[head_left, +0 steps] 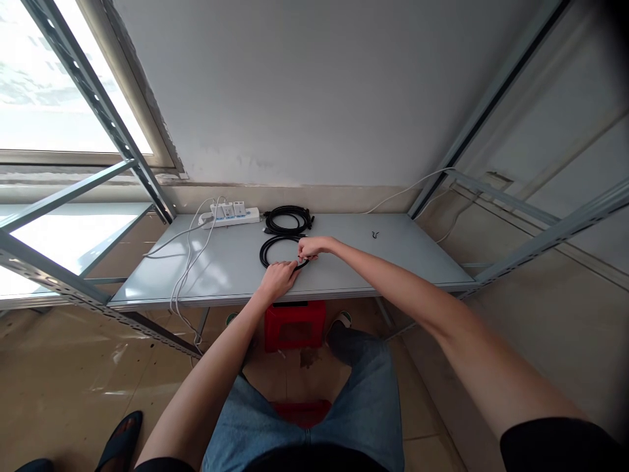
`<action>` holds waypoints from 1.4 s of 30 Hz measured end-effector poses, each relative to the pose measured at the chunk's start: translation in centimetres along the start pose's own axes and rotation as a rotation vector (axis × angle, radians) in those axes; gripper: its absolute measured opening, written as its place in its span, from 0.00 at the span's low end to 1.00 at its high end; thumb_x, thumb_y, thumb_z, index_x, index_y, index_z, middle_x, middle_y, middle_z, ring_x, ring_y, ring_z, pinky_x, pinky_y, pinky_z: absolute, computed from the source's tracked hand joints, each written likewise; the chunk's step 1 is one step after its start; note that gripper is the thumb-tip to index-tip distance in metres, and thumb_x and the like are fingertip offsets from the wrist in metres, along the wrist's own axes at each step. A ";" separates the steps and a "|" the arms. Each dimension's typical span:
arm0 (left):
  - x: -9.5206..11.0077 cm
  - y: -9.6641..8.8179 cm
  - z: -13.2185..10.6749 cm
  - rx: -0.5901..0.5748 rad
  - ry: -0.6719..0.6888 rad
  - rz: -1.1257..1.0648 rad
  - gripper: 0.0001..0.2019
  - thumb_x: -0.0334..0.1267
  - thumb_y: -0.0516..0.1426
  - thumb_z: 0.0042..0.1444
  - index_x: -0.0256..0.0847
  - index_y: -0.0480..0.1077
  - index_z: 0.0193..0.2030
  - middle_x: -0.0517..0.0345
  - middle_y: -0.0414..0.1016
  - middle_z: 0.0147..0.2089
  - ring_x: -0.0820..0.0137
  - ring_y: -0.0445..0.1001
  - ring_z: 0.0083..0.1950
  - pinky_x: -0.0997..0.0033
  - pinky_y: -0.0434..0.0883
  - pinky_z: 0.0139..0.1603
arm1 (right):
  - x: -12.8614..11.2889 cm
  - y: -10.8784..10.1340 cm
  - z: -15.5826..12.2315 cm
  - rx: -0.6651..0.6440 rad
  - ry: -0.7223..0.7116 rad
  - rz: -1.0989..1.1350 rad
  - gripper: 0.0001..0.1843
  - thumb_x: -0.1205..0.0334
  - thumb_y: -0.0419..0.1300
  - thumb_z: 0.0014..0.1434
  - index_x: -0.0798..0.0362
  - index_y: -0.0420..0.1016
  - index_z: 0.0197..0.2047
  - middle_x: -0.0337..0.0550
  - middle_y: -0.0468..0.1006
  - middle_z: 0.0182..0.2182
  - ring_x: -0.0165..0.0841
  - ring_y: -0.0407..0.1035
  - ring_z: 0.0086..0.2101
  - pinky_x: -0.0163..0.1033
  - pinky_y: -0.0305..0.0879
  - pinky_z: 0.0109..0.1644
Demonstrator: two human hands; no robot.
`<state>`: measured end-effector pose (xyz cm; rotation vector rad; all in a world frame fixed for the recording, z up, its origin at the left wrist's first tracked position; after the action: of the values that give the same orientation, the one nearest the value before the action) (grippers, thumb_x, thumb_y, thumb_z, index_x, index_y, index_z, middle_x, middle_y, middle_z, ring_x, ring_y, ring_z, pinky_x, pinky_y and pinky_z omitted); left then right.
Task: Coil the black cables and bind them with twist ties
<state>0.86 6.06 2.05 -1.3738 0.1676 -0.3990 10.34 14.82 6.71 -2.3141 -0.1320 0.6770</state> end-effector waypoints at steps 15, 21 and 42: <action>-0.3 0.6 0.1 0.006 -0.005 -0.039 0.18 0.46 0.44 0.75 0.41 0.71 0.54 0.44 0.82 0.47 0.57 0.80 0.48 0.62 0.70 0.49 | -0.9 -0.3 0.7 0.153 -0.064 -0.311 0.14 0.82 0.60 0.49 0.56 0.82 0.32 0.41 0.77 0.22 0.32 0.69 0.27 0.34 0.61 0.32; -0.3 0.6 0.0 0.014 0.017 -0.036 0.20 0.45 0.43 0.75 0.39 0.69 0.59 0.43 0.81 0.48 0.56 0.80 0.49 0.61 0.70 0.49 | -1.7 0.6 0.1 0.163 -0.086 -0.484 0.14 0.80 0.62 0.51 0.55 0.83 0.36 0.50 0.82 0.37 0.35 0.73 0.31 0.36 0.61 0.34; -0.2 0.3 -0.2 -0.003 -0.013 -0.017 0.17 0.43 0.44 0.74 0.41 0.73 0.50 0.44 0.82 0.48 0.56 0.79 0.51 0.60 0.68 0.52 | -0.9 4.8 -3.2 0.314 -0.303 -1.012 0.15 0.72 0.62 0.63 0.60 0.76 0.54 0.58 0.77 0.50 0.41 0.77 0.44 0.37 0.67 0.42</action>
<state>0.66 5.97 1.72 -1.3813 0.1458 -0.4038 10.67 9.05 5.86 -1.5296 -1.1487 0.4464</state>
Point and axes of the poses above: each hand's wrist, its own z-axis towards the middle knuckle, its own y-axis out of the palm, x = y × z, the point moved 6 cm from there along z, towards the middle knuckle
